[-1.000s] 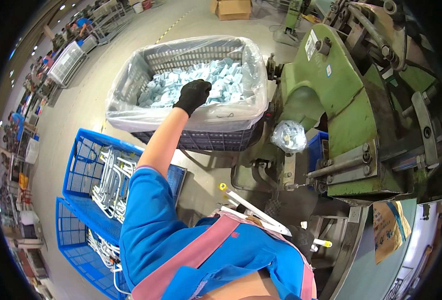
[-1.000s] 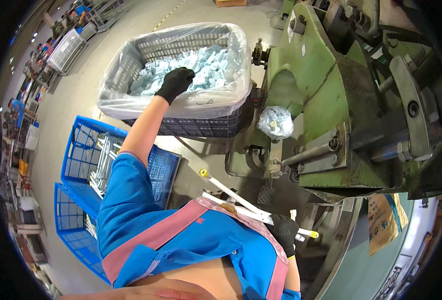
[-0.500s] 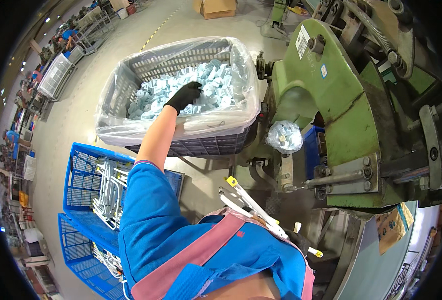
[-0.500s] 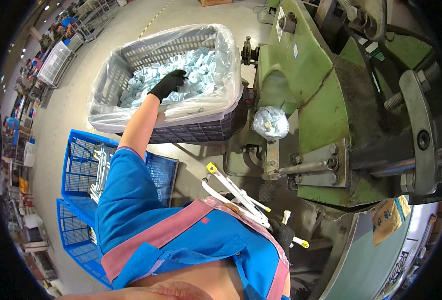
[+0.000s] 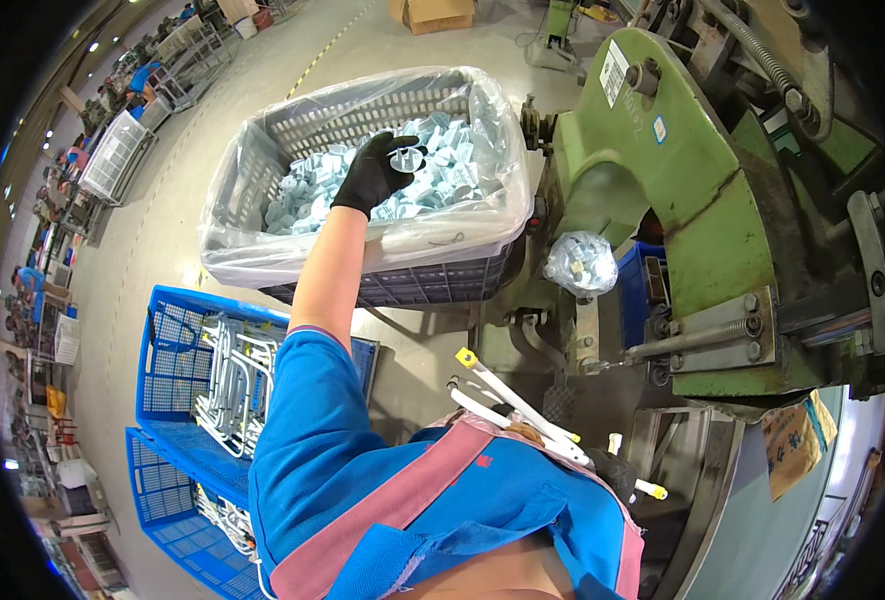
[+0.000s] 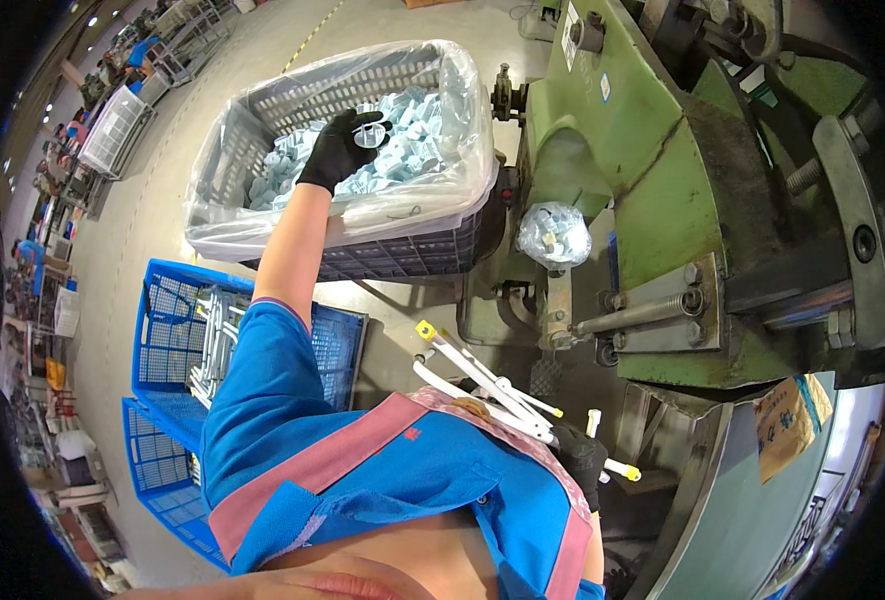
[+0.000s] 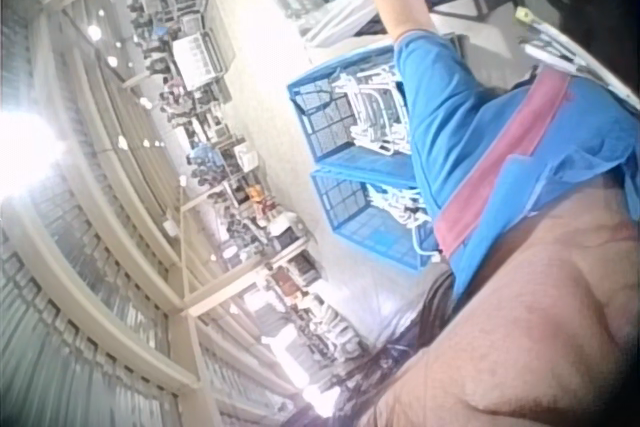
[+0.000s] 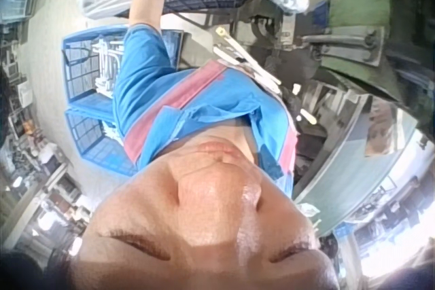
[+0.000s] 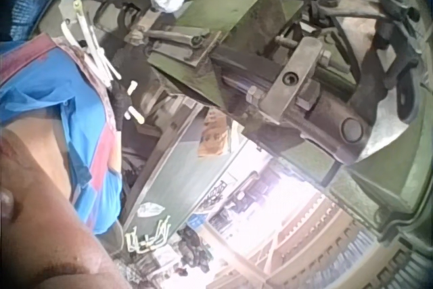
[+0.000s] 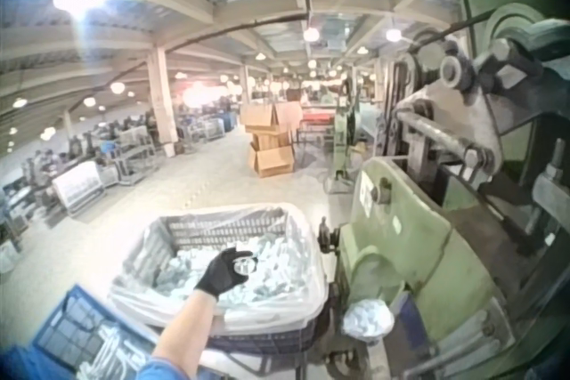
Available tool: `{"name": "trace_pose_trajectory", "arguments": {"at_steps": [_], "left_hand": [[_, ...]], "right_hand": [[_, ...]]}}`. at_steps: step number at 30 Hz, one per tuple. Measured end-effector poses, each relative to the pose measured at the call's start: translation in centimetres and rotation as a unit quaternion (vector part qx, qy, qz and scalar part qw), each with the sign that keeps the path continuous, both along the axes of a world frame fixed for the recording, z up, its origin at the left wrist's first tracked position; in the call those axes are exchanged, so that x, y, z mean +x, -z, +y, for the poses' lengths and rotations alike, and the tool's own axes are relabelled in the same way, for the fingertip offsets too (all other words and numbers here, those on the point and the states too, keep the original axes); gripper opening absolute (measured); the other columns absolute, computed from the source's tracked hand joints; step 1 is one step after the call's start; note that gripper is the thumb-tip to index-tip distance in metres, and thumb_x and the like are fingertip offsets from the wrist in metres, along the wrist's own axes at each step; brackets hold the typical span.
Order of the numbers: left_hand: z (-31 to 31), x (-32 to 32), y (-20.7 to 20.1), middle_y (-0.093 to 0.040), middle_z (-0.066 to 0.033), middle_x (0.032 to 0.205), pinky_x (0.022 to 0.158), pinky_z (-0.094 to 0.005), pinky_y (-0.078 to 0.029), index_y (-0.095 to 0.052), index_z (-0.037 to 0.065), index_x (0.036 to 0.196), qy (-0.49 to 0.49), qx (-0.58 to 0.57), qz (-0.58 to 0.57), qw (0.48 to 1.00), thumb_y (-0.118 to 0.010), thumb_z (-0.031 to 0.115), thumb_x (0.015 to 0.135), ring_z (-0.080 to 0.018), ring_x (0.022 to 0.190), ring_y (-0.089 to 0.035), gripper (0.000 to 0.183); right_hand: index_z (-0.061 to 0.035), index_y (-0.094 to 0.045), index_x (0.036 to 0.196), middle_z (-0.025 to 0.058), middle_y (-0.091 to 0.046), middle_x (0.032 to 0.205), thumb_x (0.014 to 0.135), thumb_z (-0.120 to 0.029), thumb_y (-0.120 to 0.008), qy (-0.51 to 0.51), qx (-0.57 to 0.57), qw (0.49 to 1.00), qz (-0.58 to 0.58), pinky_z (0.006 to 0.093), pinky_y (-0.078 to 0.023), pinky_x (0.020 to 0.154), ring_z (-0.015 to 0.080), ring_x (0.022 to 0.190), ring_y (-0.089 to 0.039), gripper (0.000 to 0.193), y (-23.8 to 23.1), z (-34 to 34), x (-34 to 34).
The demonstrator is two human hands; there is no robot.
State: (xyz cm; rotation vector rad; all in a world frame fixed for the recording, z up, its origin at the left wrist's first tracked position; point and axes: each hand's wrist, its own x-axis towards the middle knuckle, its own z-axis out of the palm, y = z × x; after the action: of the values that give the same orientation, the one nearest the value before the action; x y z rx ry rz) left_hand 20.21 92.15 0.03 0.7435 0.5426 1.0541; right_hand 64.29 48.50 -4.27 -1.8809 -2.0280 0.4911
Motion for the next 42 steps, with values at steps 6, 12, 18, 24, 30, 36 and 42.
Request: {"name": "trace_pose_trajectory", "arguments": {"at_steps": [6, 12, 18, 24, 30, 36, 42], "left_hand": [[0.8, 3.2, 0.8, -0.065, -0.0011, 0.079, 0.058, -0.0269, -0.046, -0.068, 0.007, 0.093, -0.087, 0.184, 0.413, 0.888, -0.064, 0.018, 0.084, -0.0115, 0.066, -0.059, 0.014], [2.7, 8.5, 0.0, -0.068, -0.0122, 0.089, 0.074, -0.0429, -0.05, -0.071, 0.011, 0.085, -0.132, 0.267, 0.755, 0.584, -0.065, 0.042, 0.081, -0.0322, 0.087, -0.064, 0.032], [4.3, 11.3, 2.5, -0.07, -0.0166, 0.09, 0.075, -0.0423, -0.053, -0.073, 0.006, 0.087, -0.048, 0.196, 0.82, 0.535, -0.069, 0.037, 0.074, -0.0334, 0.086, -0.068, 0.034], [4.0, 9.6, 3.5, -0.066, -0.0214, 0.089, 0.074, -0.0458, -0.051, -0.071, 0.009, 0.086, -0.199, 0.291, 0.755, 0.553, -0.061, 0.022, 0.081, -0.0384, 0.084, -0.063, 0.018], [-4.1, 9.9, -2.9, -0.064, -0.0055, 0.086, 0.071, -0.0269, -0.044, -0.062, 0.0, 0.1, -0.209, 0.314, 0.458, 0.805, -0.061, 0.02, 0.09, -0.0114, 0.077, -0.054, 0.022], [-18.6, 18.8, -4.1, -0.067, -0.0066, 0.097, 0.08, -0.0262, -0.048, -0.062, 0.0, 0.113, 0.113, 0.348, 0.405, 0.838, -0.064, 0.012, 0.088, -0.0106, 0.088, -0.061, 0.028], [-25.6, 26.1, -0.8, -0.065, -0.0187, 0.092, 0.07, -0.0368, -0.049, -0.061, 0.002, 0.11, 0.066, 0.357, 0.536, 0.762, -0.069, 0.025, 0.085, -0.0304, 0.081, -0.065, 0.034]], "right_hand": [[-0.0144, -0.071, 0.088, 0.0111, -0.066, 0.074, 0.07, -0.022, -0.069, 0.011, 0.001, 0.999, 0.051, 0.0383, -0.05, 0.06, 0.0295, 0.067, -0.066, 0.02, 0.1, -0.2, -0.4], [-0.0146, -0.07, 0.092, 0.01, -0.068, 0.08, 0.07, -0.021, -0.07, 0.026, -0.003, 0.998, 0.051, 0.0374, -0.051, 0.062, 0.0281, 0.07, -0.067, 0.023, 0.1, -0.8, -1.0], [-0.0145, -0.069, 0.094, 0.0074, -0.069, 0.084, 0.069, -0.019, -0.071, 0.04, -0.015, 0.999, -0.016, 0.0364, -0.051, 0.063, 0.0262, 0.072, -0.067, 0.026, 0.1, -1.7, -1.0], [-0.0155, -0.069, 0.096, 0.0069, -0.068, 0.079, 0.068, -0.019, -0.072, 0.052, 0.024, 0.998, -0.005, 0.0371, -0.051, 0.062, 0.0268, 0.07, -0.066, 0.028, 0.5, -2.1, -0.5], [-0.0139, -0.067, 0.096, 0.0074, -0.065, 0.078, 0.072, -0.023, -0.069, -0.013, 0.037, 0.997, -0.063, 0.0391, -0.048, 0.056, 0.0263, 0.068, -0.064, 0.026, 0.9, -1.3, 0.6], [-0.0146, -0.065, 0.094, 0.0059, -0.064, 0.075, 0.073, -0.025, -0.069, -0.109, 0.079, 0.99, -0.038, 0.0388, -0.047, 0.059, 0.0265, 0.071, -0.063, 0.023, 1.1, 2.0, 2.7], [-0.0128, -0.064, 0.095, 0.0082, -0.063, 0.076, 0.076, -0.021, -0.063, -0.176, 0.042, 0.981, -0.07, 0.0397, -0.046, 0.061, 0.0264, 0.07, -0.063, 0.021, -0.8, 4.6, 5.9]]}}
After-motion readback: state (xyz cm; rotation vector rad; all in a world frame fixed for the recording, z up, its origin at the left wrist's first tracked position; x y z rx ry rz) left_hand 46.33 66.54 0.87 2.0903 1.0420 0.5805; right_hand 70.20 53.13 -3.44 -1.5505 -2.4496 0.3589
